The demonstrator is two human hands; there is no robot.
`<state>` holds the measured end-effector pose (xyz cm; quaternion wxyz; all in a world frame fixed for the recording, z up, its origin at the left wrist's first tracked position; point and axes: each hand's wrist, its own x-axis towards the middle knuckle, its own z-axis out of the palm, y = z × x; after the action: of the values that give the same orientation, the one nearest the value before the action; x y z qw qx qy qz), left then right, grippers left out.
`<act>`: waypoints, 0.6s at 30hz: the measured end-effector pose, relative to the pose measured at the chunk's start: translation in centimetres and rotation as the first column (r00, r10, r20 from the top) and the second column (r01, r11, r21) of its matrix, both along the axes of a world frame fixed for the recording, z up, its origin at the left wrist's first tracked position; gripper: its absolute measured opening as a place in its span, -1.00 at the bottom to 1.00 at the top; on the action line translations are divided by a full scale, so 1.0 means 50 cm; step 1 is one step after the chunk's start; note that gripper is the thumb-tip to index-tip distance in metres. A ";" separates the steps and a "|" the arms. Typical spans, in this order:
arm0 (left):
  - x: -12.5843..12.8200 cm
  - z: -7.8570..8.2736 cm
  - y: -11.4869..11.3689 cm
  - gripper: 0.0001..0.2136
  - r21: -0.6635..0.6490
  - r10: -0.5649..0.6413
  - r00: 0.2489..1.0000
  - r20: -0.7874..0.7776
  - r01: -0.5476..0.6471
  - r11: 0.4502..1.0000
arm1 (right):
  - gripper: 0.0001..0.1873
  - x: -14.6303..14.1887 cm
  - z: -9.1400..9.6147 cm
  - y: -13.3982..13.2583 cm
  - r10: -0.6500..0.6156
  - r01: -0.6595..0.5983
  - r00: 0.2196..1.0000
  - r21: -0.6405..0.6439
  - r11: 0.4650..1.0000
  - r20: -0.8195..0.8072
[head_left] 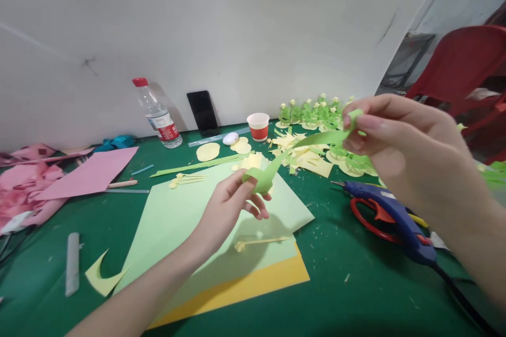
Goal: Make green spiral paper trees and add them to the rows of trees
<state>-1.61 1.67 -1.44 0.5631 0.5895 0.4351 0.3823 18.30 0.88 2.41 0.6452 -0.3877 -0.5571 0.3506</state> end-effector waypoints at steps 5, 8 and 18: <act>0.002 -0.002 0.008 -0.85 0.021 -0.014 0.992 -0.122 0.017 1.000 | -0.81 0.015 0.023 0.004 -0.141 0.141 0.986 -0.003 0.990 -0.090; -0.001 -0.010 0.020 -0.87 -0.007 -0.051 0.966 -0.253 0.051 0.999 | -0.76 0.025 0.033 0.006 -0.198 0.201 0.973 0.012 0.980 -0.120; -0.014 -0.034 0.055 -0.85 -0.095 -0.093 0.933 -0.348 0.064 0.993 | -0.68 0.043 0.052 0.001 -0.214 0.222 0.958 0.022 0.975 -0.190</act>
<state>-2.31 4.40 -3.16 0.5148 0.6415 0.5203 0.2297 20.47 0.92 4.98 0.7374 -0.3984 -0.4555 0.3000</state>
